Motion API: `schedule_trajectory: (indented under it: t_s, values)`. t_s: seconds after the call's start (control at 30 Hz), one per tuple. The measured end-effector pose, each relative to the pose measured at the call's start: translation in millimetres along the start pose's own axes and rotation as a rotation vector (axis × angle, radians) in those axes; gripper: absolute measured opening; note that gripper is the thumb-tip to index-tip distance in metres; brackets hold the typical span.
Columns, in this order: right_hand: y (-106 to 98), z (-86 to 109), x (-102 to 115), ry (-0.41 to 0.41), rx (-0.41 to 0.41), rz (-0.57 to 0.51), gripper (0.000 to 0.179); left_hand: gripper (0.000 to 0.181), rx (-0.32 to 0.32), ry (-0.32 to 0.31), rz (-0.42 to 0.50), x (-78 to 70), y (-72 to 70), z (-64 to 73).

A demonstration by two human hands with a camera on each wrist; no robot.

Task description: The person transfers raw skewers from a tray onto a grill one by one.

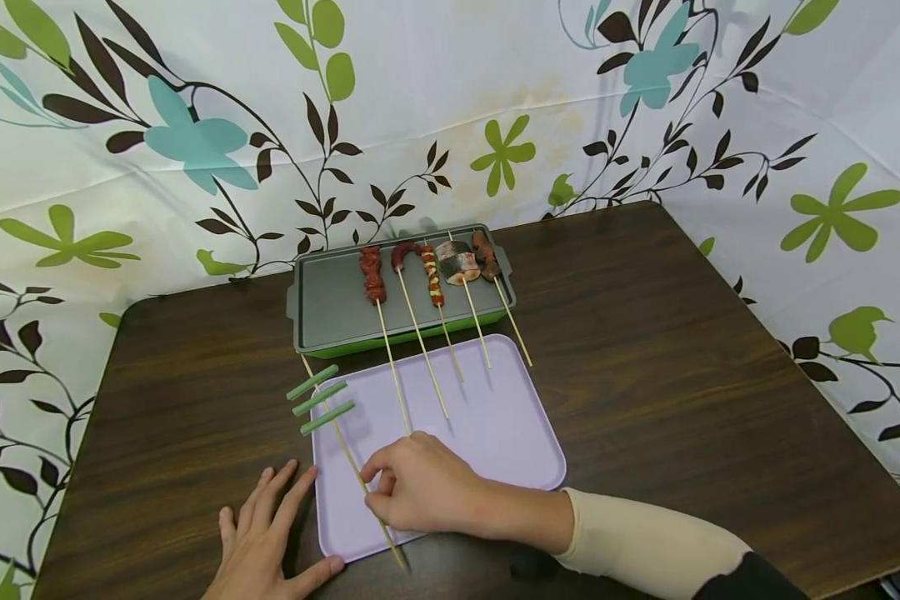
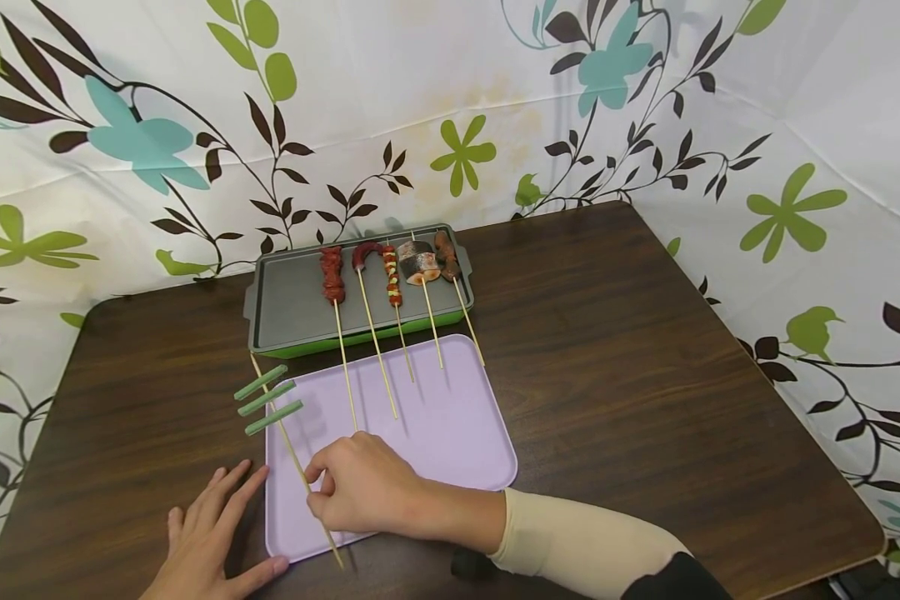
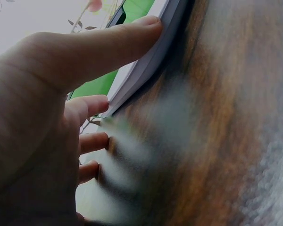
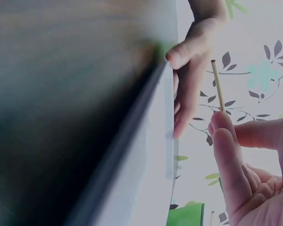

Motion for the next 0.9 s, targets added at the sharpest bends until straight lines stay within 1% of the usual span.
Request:
schedule_trajectory:
  t_s: [0.2,0.43,0.63,0.8,0.9]
  values:
    - [-8,-10.2,-5,0.063,0.011,-0.072,0.014,0.106,0.0,0.001,0.005,0.2,0.0,0.2]
    - [-18,-22.1,-14,0.123,0.009,-0.156,0.016,0.105,0.009,-0.014,0.0,-0.1,-0.1,-0.5]
    - [-27,-33.5,-19,0.202,0.028,-0.21,0.018,0.105,0.015,-0.026,-0.002,0.2,-0.1,-0.8]
    - [-30,-45.0,-25,0.265,0.048,-0.293,0.018,0.105,0.018,-0.03,0.005,1.0,1.1,-0.5]
    - [-33,-53.1,-31,0.31,0.073,-0.373,0.019,0.105,0.023,-0.039,0.007,1.8,1.6,-0.3]
Point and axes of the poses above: each hand's wrist, its own z-axis away from the middle knuckle, its own y-axis out of the palm, x = y × z, the point moved 4 cm from there along -z, towards the middle knuckle, and after that the axes turned 9 degrees about z, right-handed, at the moved point
